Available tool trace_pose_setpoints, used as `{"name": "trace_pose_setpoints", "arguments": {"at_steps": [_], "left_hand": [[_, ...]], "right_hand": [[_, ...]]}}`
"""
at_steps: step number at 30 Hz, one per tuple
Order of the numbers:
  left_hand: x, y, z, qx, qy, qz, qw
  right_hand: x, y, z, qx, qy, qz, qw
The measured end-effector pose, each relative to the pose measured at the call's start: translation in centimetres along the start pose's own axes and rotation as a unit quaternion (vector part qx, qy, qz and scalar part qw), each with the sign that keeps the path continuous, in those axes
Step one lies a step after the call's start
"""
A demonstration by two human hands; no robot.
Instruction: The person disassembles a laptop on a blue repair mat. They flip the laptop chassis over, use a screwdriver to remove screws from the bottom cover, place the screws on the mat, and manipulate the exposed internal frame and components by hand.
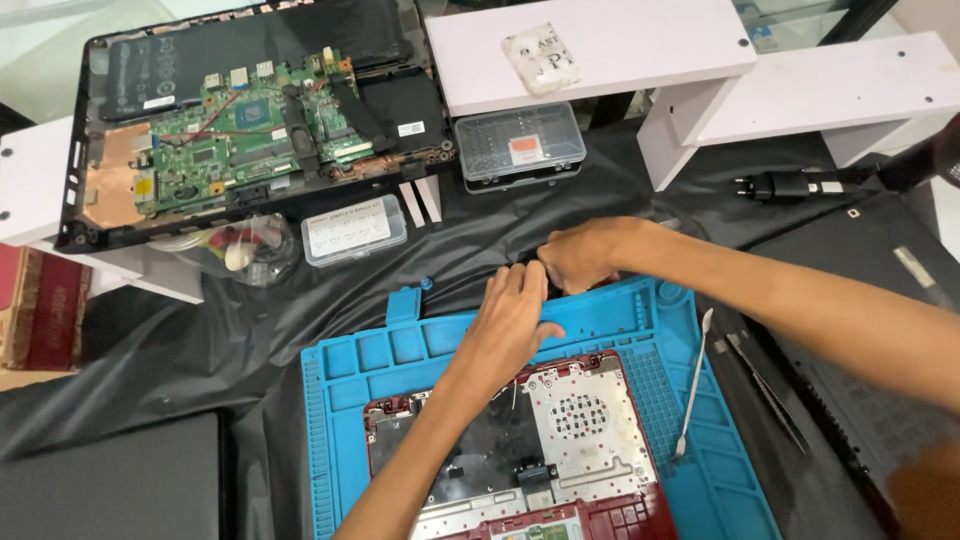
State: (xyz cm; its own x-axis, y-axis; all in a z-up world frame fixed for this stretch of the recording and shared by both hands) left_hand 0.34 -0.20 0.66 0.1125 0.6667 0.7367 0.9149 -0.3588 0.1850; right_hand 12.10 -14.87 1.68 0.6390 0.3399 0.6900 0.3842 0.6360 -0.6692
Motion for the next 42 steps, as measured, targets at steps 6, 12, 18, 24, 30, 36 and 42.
{"name": "trace_pose_setpoints", "arguments": {"at_steps": [6, 12, 18, 24, 30, 36, 42], "left_hand": [[0.1, -0.2, -0.2, 0.001, 0.011, 0.012, 1.000], [0.4, -0.1, -0.4, 0.005, 0.007, 0.018, 1.000], [0.6, -0.1, -0.5, -0.002, 0.002, 0.014, 1.000], [-0.2, -0.1, 0.1, -0.006, 0.019, 0.004, 1.000], [-1.0, -0.9, 1.4, -0.023, 0.041, -0.001, 0.999], [-1.2, -1.5, 2.1, -0.036, 0.066, -0.005, 0.997], [0.1, -1.6, 2.1, -0.022, 0.026, 0.001, 0.999]], "right_hand": [[0.0, -0.7, 0.3, -0.040, 0.029, 0.030, 0.998], [-1.2, 0.5, -1.2, -0.012, 0.004, 0.019, 1.000], [-0.3, -1.4, -1.0, 0.019, -0.005, -0.029, 0.999], [-1.4, -3.5, -2.7, 0.033, 0.066, -0.188, 0.979], [-3.6, -4.4, -4.1, 0.052, 0.152, -0.322, 0.933], [-4.1, -5.6, -4.1, 0.028, 0.228, -0.330, 0.915], [-3.9, -6.6, -2.9, 0.025, 0.207, -0.346, 0.915]]}}
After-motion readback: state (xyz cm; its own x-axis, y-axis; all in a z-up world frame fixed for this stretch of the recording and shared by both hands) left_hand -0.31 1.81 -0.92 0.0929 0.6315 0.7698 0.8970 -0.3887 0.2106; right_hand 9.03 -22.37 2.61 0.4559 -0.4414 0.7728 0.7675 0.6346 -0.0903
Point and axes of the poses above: each hand's wrist, its own y-axis towards the middle knuckle, its own x-axis out of the back of the hand, z = x × y, the point moved 1 cm from there along y, towards the middle knuckle, and after that the axes turned 4 degrees about x, right-handed, at the moved point
